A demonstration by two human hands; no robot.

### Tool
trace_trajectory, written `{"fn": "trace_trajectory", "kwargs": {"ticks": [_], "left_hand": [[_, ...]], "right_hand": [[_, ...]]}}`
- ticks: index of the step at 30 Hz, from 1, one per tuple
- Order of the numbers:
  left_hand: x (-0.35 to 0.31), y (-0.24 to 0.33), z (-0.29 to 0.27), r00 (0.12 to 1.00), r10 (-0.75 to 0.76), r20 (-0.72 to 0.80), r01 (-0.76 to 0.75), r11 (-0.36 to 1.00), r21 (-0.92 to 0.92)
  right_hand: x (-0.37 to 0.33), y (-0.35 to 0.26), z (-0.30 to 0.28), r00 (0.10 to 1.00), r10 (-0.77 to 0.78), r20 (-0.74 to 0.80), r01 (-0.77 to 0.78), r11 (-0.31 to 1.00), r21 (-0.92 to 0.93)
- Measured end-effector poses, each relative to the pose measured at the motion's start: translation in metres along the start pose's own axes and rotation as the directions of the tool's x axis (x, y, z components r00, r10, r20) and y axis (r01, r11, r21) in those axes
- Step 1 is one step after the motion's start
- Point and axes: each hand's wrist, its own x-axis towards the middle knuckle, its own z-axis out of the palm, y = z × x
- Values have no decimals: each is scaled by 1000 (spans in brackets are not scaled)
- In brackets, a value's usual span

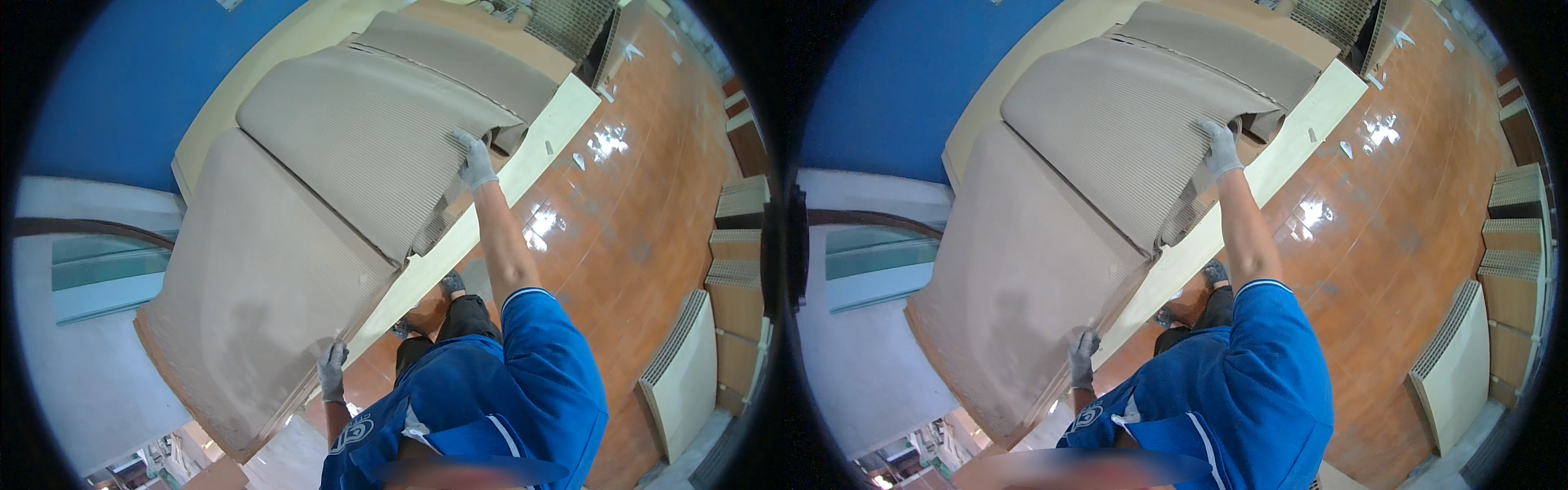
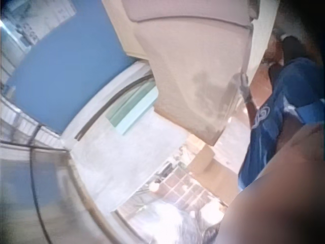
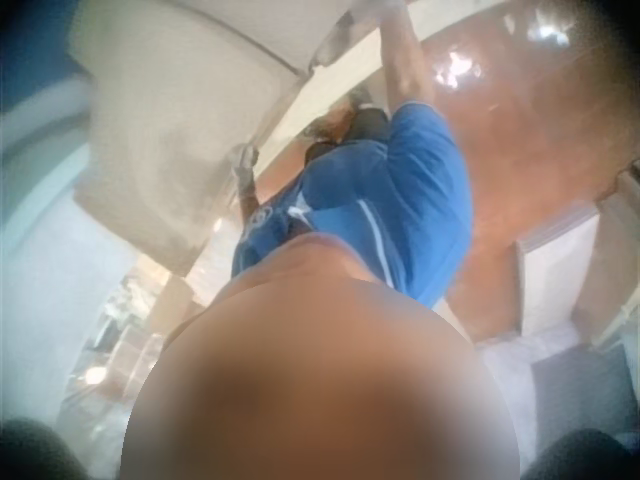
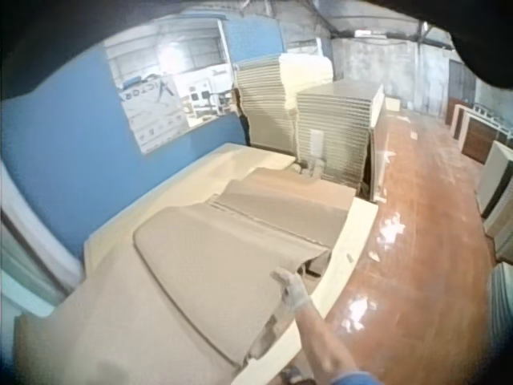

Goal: The person picks up and folds large corrugated cardboard sheets, then carries them across the room. They place a sheet on a table and smooth it with both hands. The person continues to fold and stack cardboard pieces on the floor.

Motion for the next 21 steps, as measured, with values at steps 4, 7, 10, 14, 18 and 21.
{"fn": "trace_trajectory", "kwargs": {"ticks": [4, 7, 10, 14, 18, 21], "left_hand": [[13, -1, -15, 994, 112, 1, -112, 993, -46], [21, 11, -39, 943, 301, -144, -329, 908, -257], [20, 36, -80, 775, 376, -509, -511, 846, -154], [-2, 71, -148, 504, 348, -790, -612, 790, -42], [-21, 71, -175, 496, 553, -670, -500, 812, 300], [-10, 45, -157, 579, 759, -299, -754, 637, 157]], "right_hand": [[-41, -18, 107, 977, -146, 153, 158, 985, -68], [-107, 17, 208, 864, -289, 411, 455, 798, -395], [-206, 118, 268, 444, -351, 824, 890, 63, -452], [-315, 240, 213, 114, 590, 799, 974, 93, -208], [-357, 246, 99, -163, 849, 503, 775, 426, -467], [-319, 178, 27, 135, 895, 425, 400, 343, -850]]}}
